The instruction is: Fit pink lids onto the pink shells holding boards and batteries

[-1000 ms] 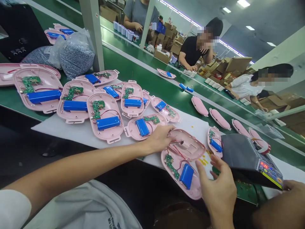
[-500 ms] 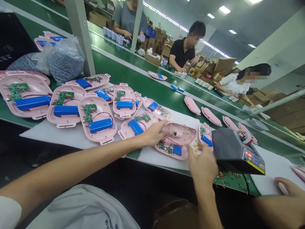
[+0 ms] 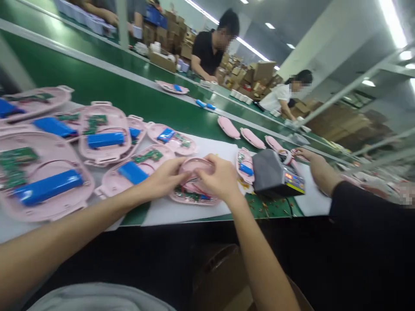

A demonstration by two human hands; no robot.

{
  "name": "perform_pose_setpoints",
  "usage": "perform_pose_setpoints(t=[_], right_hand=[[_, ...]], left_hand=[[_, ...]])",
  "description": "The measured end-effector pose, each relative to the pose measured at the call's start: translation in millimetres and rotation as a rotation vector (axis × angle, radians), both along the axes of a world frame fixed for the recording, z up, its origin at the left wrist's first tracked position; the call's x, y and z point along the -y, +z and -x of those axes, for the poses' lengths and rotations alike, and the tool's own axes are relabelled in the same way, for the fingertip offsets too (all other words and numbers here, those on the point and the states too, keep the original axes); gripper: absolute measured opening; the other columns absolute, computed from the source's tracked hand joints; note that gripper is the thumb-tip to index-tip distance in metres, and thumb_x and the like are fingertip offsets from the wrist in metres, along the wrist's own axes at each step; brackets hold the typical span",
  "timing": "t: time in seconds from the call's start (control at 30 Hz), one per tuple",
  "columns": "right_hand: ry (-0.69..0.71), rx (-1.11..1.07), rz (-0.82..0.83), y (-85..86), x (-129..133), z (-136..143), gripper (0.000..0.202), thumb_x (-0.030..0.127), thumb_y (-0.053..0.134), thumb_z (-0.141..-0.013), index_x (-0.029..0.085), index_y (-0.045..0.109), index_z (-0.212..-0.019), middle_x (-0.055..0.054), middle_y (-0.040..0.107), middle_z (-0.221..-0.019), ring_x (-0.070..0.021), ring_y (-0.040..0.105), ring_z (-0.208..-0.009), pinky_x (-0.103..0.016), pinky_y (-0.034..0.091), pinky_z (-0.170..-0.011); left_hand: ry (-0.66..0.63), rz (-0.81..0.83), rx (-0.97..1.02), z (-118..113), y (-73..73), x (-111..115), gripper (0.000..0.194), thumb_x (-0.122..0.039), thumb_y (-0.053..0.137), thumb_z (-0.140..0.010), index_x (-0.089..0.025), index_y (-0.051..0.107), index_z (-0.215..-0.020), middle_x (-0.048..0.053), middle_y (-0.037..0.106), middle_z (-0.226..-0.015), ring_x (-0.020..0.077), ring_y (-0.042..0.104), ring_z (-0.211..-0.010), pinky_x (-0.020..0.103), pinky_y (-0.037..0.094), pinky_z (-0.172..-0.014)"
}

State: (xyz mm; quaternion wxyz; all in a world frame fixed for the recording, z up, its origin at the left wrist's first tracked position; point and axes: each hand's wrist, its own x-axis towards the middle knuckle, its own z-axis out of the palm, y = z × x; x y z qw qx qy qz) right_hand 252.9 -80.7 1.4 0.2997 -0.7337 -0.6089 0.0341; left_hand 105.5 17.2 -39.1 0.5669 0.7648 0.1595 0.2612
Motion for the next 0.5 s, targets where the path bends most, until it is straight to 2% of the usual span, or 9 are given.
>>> perform_pose_setpoints(t=[0.07,0.1,0.2,0.23,0.27,0.3,0.37,0.5], right_hand=[[-0.068,-0.078,-0.178,-5.4,22,-11,0.019,0.034,0.069,-0.078,0.022,0.067,-0.093,-0.003,0.071,-0.092,-0.0209,0.065,-0.089,-0.034,0.049,-0.082],[-0.168,-0.139,-0.323,-10.7,38,-22,0.02,0.037,0.068,-0.079,0.022,0.067,-0.092,-0.003,0.071,-0.092,-0.0206,0.066,-0.088,-0.035,0.051,-0.083],[-0.696,-0.489,-0.745,-33.7,98,-71,0.033,0.053,0.065,-0.08,0.02,0.06,-0.08,-0.001,0.063,-0.069,-0.017,0.063,-0.065,-0.034,0.055,-0.067],[-0.847,-0.647,-0.807,-41.4,117,-90,0.038,0.057,0.064,-0.08,0.019,0.058,-0.077,0.001,0.06,-0.064,-0.0156,0.061,-0.058,-0.033,0.056,-0.062],[-0.939,-0.802,-0.82,-47.7,132,-108,0.043,0.061,0.063,-0.078,0.019,0.057,-0.076,0.001,0.059,-0.062,-0.0151,0.06,-0.055,-0.032,0.056,-0.059],[-0.971,-0.936,-0.789,-52.4,144,-125,0.047,0.064,0.063,-0.077,0.018,0.058,-0.077,0.0,0.06,-0.063,-0.0156,0.062,-0.057,-0.033,0.057,-0.059],[-0.932,-1.091,-0.705,-56.9,153,-151,0.053,0.068,0.064,-0.075,0.016,0.06,-0.081,-0.004,0.066,-0.07,-0.0172,0.066,-0.063,-0.033,0.06,-0.06],[-0.857,-1.107,-0.702,-58.6,143,-172,0.055,0.067,0.076,-0.064,0.016,0.061,-0.08,-0.004,0.068,-0.072,-0.0167,0.067,-0.064,-0.031,0.06,-0.058]], left_hand=[[0.032,0.018,-0.064,-1,2.4,-2,0.032,-0.045,0.058,-0.084,-0.014,0.064,-0.091,0.001,0.063,-0.074,0.0152,0.056,-0.065,0.024,0.045,-0.059],[0.06,0.019,-0.095,-1,3.3,-3,0.033,-0.046,0.059,-0.084,-0.014,0.064,-0.092,0.001,0.064,-0.076,0.0161,0.057,-0.068,0.025,0.047,-0.061],[0.139,-0.019,-0.18,-3,4.2,-3,0.038,-0.051,0.059,-0.08,-0.016,0.065,-0.094,0.002,0.068,-0.082,0.0194,0.062,-0.076,0.028,0.051,-0.064],[0.158,-0.037,-0.199,-4,3.6,-3,0.039,-0.053,0.058,-0.079,-0.017,0.066,-0.093,0.001,0.069,-0.08,0.0195,0.062,-0.074,0.028,0.051,-0.062],[0.176,-0.05,-0.213,-5,2.7,-1,0.039,-0.055,0.057,-0.078,-0.019,0.066,-0.092,-0.001,0.069,-0.077,0.0192,0.063,-0.072,0.028,0.051,-0.058],[0.199,-0.061,-0.215,-6,1.7,0,0.039,-0.056,0.056,-0.077,-0.021,0.066,-0.09,-0.002,0.068,-0.074,0.0183,0.063,-0.069,0.027,0.05,-0.055],[0.239,-0.077,-0.214,-7,-0.2,2,0.037,-0.058,0.055,-0.075,-0.025,0.065,-0.088,-0.006,0.066,-0.069,0.0162,0.063,-0.064,0.025,0.048,-0.05],[0.269,-0.068,-0.239,-7,0.6,3,0.038,-0.06,0.057,-0.072,-0.026,0.065,-0.087,-0.006,0.067,-0.068,0.0169,0.066,-0.066,0.022,0.047,-0.047]])
